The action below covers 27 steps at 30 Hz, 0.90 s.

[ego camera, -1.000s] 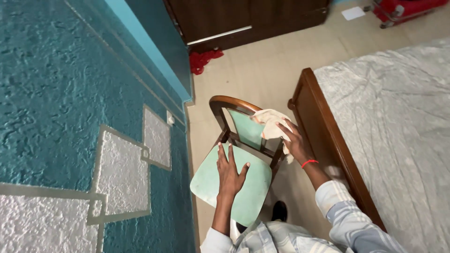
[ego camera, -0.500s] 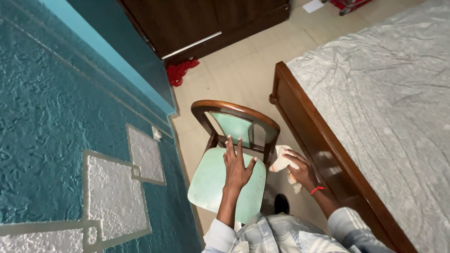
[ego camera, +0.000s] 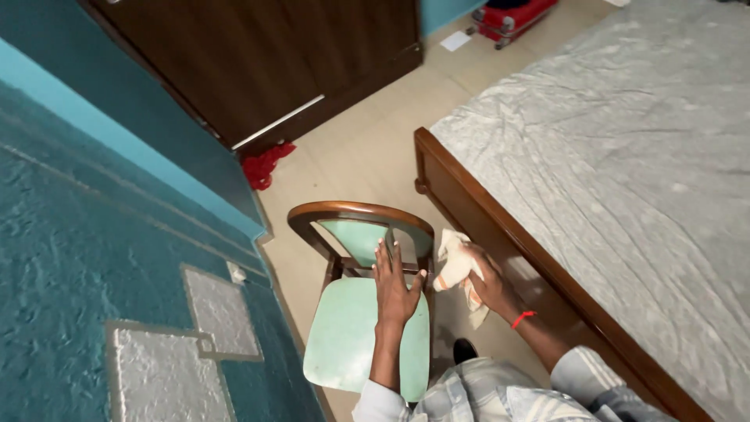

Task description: The person wipes a light green chair with a white cloth, then sprays a door with a blue spray bottle and wipes it. Finally, the person sits on the floor to spray and wipe the armrest of a wooden sofa.

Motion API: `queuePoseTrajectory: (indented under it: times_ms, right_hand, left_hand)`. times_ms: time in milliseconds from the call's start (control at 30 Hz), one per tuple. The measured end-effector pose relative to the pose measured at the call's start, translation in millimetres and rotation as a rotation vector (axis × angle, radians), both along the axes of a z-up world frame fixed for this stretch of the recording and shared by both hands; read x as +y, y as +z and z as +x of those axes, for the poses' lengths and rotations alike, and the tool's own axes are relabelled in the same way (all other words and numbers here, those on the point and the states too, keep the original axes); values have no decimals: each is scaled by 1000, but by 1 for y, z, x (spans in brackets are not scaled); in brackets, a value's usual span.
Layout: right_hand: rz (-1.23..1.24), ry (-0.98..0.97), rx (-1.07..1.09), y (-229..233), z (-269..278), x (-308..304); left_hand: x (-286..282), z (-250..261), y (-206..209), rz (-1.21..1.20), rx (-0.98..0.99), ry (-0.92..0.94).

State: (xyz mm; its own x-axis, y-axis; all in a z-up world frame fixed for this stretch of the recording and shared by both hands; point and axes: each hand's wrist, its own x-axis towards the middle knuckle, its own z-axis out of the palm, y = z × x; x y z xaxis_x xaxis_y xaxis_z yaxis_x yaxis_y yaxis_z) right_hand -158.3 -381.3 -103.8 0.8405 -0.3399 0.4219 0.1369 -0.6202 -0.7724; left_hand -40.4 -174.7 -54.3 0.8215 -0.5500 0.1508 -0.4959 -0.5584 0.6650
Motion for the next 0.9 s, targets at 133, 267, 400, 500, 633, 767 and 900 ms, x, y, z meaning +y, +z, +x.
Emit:
queuePoseTrajectory:
  times_ms: [133, 267, 400, 500, 633, 767, 900]
  right_hand:
    - [93, -99, 104, 2, -10, 6]
    - [203, -191, 103, 11, -27, 35]
    - [230, -249, 107, 20, -44, 70]
    - [262, -263, 121, 20, -58, 88]
    - [356, -228, 68, 14, -72, 107]
    - [305, -272, 60, 16, -90, 122]
    - [377, -377, 88, 21, -97, 133]
  left_hand:
    - [0, -11, 1, -11, 37, -73]
    - [10, -24, 3, -40, 39, -155]
    - [22, -33, 3, -78, 28, -218]
    - [30, -44, -1, -104, -20, -285]
    - [39, -62, -5, -62, -23, -401]
    - [53, -65, -6, -10, 40, -401]
    - [74, -55, -4, 63, 35, -336]
